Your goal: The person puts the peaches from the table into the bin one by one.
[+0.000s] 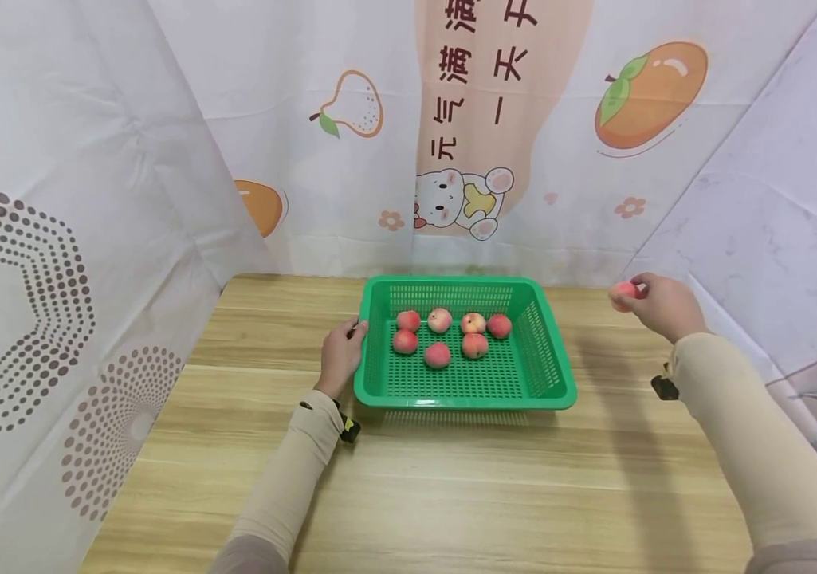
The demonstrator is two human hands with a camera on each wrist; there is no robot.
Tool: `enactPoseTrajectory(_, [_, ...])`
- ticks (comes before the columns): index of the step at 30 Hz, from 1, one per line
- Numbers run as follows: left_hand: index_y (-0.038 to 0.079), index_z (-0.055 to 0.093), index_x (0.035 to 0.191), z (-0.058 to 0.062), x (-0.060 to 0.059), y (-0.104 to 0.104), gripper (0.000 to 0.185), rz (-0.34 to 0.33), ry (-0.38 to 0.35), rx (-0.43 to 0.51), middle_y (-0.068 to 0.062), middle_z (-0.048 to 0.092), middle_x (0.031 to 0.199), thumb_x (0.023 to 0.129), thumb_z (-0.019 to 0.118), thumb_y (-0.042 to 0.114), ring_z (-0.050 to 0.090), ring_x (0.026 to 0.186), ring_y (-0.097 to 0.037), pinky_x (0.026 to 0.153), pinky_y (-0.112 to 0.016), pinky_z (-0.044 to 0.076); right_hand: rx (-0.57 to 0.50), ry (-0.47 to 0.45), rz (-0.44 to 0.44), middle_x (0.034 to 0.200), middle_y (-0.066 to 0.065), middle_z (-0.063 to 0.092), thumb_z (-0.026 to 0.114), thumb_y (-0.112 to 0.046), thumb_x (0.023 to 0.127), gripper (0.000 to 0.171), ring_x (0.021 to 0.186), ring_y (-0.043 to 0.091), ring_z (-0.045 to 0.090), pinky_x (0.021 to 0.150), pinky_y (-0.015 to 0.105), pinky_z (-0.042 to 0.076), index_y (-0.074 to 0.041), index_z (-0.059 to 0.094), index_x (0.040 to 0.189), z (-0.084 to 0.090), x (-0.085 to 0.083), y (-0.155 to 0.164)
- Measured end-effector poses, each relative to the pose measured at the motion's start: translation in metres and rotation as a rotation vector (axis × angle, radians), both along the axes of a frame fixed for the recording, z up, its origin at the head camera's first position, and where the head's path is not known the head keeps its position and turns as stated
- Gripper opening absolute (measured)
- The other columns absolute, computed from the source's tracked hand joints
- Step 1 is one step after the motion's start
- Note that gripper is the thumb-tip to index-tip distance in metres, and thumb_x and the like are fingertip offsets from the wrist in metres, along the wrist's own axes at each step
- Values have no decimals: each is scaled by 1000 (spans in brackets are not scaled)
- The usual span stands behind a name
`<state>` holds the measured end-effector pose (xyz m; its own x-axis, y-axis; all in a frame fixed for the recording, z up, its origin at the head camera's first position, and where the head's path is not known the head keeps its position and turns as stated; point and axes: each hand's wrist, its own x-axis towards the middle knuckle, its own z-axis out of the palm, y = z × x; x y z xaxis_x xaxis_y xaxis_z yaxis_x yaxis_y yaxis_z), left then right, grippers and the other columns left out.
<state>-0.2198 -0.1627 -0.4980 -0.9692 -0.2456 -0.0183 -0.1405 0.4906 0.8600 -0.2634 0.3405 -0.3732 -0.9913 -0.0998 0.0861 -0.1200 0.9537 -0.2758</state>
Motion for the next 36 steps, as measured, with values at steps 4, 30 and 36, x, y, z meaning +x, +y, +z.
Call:
enactPoseTrajectory(4, [11, 54, 140, -1, -1, 0, 52, -1, -7, -7, -13, 63, 132, 101, 47, 44, 60, 120, -32, 97, -48, 49, -8, 13, 10, 97, 32, 64, 61, -39, 94, 57, 86, 45, 60, 76, 57, 45, 13, 56, 116, 0, 0, -4])
enactPoseTrajectory(30, [11, 54, 140, 0, -2, -1, 52, -3, -8, -26, -13, 62, 134, 101, 48, 44, 58, 122, -32, 100, -48, 47, -13, 26, 79, 92, 27, 67, 66, -36, 91, 49, 82, 40, 62, 75, 54, 46, 9, 62, 110, 10, -14, -45])
enactPoseTrajectory(36, [10, 54, 140, 1, -1, 0, 51, -5, 0, -28, -13, 62, 133, 101, 47, 43, 58, 122, -32, 99, -48, 47, -23, -1, 86, 94, 27, 68, 65, -35, 92, 48, 82, 39, 61, 75, 53, 46, 8, 62, 112, 10, -19, -55])
